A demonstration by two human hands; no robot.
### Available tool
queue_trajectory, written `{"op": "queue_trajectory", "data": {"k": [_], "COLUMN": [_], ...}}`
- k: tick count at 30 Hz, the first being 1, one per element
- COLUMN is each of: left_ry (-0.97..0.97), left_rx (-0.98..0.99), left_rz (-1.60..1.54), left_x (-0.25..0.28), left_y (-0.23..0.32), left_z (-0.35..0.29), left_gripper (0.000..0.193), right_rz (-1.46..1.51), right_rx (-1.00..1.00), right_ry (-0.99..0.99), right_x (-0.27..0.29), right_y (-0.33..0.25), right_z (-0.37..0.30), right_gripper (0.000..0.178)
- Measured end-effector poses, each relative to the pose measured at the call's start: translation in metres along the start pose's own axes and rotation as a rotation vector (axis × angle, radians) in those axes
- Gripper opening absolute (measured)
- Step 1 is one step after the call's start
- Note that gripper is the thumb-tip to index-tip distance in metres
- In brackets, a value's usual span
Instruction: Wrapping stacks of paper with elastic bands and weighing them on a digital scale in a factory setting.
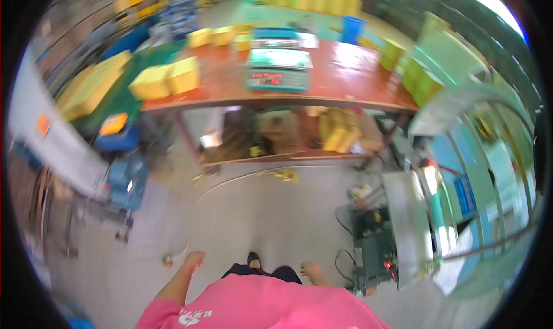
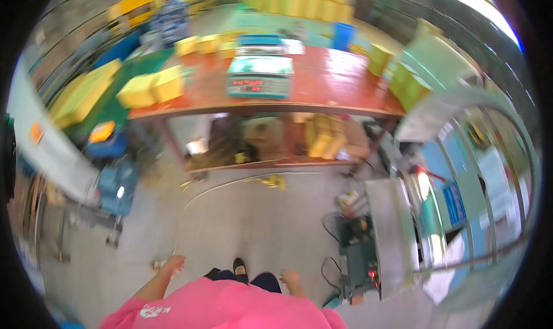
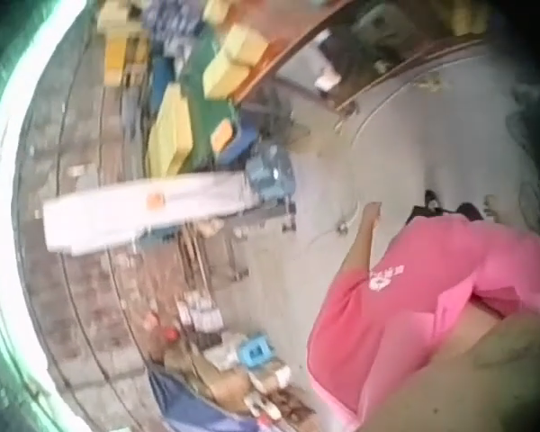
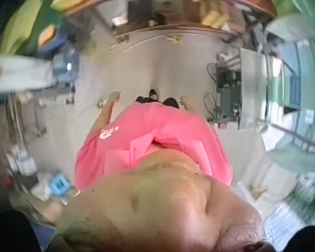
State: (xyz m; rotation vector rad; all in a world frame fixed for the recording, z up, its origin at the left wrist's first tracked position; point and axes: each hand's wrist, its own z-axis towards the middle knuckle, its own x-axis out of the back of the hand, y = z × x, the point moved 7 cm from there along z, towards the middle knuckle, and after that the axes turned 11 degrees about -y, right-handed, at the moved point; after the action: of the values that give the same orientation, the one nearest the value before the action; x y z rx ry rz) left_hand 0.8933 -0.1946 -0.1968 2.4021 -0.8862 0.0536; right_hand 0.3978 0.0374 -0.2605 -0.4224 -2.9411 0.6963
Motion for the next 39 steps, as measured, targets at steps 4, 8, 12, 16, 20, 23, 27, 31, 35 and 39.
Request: {"op": "queue_trajectory", "data": {"k": [4, 8, 12, 16, 20, 23, 27, 31, 35, 39], "left_ry": [0.044, -0.007, 0.250, 0.383, 0.624, 0.792, 0.827, 0.861, 0.870, 0.939], "left_rx": [-0.508, -0.838, -1.191, -1.186, -1.016, -0.870, -0.687, -0.670, -0.749, -0.770], "left_rz": [0.170, 0.326, 0.553, 0.499, 0.684, 0.770, 0.763, 0.796, 0.840, 1.018], "left_x": [0.014, -0.030, -0.039, -0.064, -0.076, -0.078, -0.073, -0.070, -0.072, -0.072], "left_y": [0.290, 0.569, 0.739, 0.861, 0.943, 0.976, 0.990, 0.994, 0.998, 1.001], "left_z": [0.040, -0.008, -0.023, -0.004, 0.025, 0.054, 0.087, 0.095, 0.089, 0.080], "left_gripper": [0.044, 0.042, 0.044, 0.047, 0.063, 0.076, 0.083, 0.080, 0.070, 0.059], "right_rz": [-0.556, -0.258, 0.074, 0.140, -0.152, -0.217, -0.029, 0.061, 0.105, 0.079], "right_rx": [0.357, 0.412, 0.436, 0.371, 0.504, 0.620, 0.666, 0.610, 0.532, 0.601], "right_ry": [0.279, 0.326, 0.123, 0.012, -0.103, -0.126, -0.193, -0.252, -0.311, -0.321], "right_x": [-0.017, 0.053, 0.097, 0.126, 0.151, 0.162, 0.173, 0.176, 0.171, 0.165], "right_y": [-0.129, -0.210, -0.284, -0.356, -0.477, -0.540, -0.608, -0.617, -0.617, -0.666], "right_z": [-0.001, 0.031, 0.050, 0.074, 0.066, 0.071, 0.047, 0.049, 0.060, 0.057], "right_gripper": [0.031, 0.033, 0.032, 0.031, 0.030, 0.030, 0.029, 0.029, 0.029, 0.028]}}
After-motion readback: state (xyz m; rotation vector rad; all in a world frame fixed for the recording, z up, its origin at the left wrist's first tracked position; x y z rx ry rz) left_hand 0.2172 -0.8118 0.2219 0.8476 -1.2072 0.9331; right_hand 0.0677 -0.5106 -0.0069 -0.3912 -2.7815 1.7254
